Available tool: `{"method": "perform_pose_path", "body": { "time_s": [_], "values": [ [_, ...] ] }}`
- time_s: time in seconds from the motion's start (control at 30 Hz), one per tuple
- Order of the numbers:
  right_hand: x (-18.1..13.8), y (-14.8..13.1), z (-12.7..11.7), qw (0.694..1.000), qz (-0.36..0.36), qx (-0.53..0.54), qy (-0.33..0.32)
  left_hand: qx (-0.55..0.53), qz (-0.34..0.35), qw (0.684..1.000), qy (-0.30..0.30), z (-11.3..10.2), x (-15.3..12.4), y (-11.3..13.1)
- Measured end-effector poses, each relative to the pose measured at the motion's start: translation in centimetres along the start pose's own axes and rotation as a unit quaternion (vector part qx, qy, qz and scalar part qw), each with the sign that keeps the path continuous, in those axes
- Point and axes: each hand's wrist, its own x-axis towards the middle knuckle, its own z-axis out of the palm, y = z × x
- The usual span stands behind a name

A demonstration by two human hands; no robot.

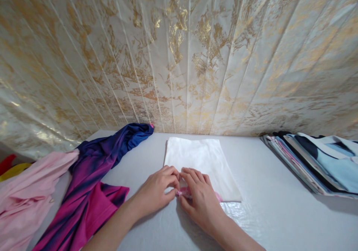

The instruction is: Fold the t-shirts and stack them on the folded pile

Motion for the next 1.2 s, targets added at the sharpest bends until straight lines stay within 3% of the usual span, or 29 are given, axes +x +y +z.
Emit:
{"method": "perform_pose_path", "body": {
  "time_s": [1.2],
  "values": [
    [0.01,0.45,0.68,1.0,-0.02,-0.02,0.01,-0.02,-0.01,1.0,-0.004,-0.07,0.24,0.09]
  ]
}}
